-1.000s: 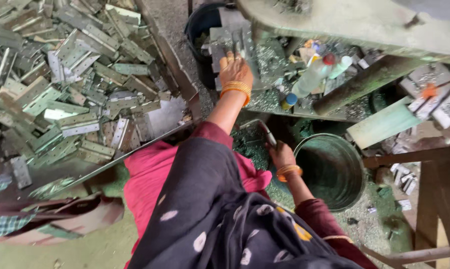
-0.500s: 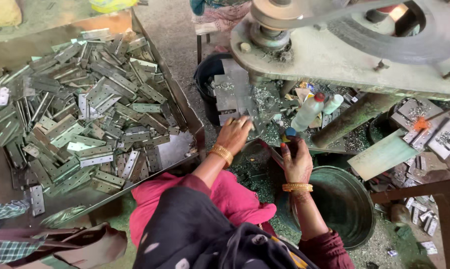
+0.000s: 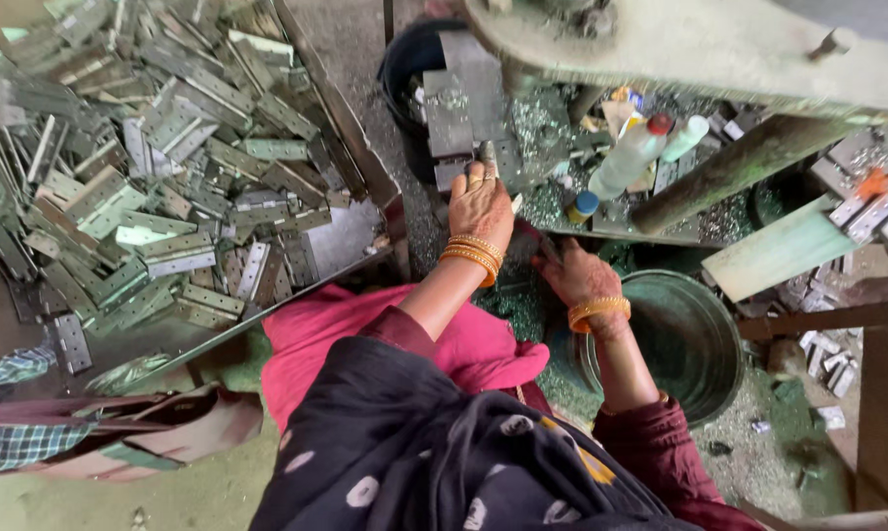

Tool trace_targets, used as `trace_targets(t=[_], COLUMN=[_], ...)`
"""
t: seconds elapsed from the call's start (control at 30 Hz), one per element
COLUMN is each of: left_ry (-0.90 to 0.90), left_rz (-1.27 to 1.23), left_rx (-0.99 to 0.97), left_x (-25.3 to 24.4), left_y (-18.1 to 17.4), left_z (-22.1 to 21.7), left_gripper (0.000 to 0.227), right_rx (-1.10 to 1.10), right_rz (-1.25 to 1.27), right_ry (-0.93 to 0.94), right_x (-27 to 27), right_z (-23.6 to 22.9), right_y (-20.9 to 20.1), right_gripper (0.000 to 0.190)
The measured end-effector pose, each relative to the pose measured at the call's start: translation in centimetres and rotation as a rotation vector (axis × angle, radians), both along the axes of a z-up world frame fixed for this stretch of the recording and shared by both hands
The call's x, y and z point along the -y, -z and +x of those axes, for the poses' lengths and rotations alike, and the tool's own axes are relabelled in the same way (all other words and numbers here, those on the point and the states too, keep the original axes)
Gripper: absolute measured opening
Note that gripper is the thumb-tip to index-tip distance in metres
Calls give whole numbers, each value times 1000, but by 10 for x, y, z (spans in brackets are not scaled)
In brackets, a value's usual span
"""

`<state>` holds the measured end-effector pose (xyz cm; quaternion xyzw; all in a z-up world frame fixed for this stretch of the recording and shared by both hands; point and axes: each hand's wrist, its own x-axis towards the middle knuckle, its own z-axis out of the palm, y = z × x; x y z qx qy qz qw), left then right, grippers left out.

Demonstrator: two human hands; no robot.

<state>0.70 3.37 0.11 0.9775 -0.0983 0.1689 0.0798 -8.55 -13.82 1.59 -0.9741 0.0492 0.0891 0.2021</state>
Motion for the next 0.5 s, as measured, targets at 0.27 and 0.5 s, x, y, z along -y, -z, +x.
trace_targets(t=[0.27, 0.5], left_ry=[-120, -80], left_rz=[93, 64], left_rx=[-68, 142], left_x=[18, 4], left_y=[3, -16], left_z=[50, 25], left_gripper=[29, 29], right_rx=[-10, 72], right_rz=[55, 138], right_ry=[13, 68], right_x=[29, 32], right_z=[10, -7], right_y=[52, 155], right_gripper=[58, 47])
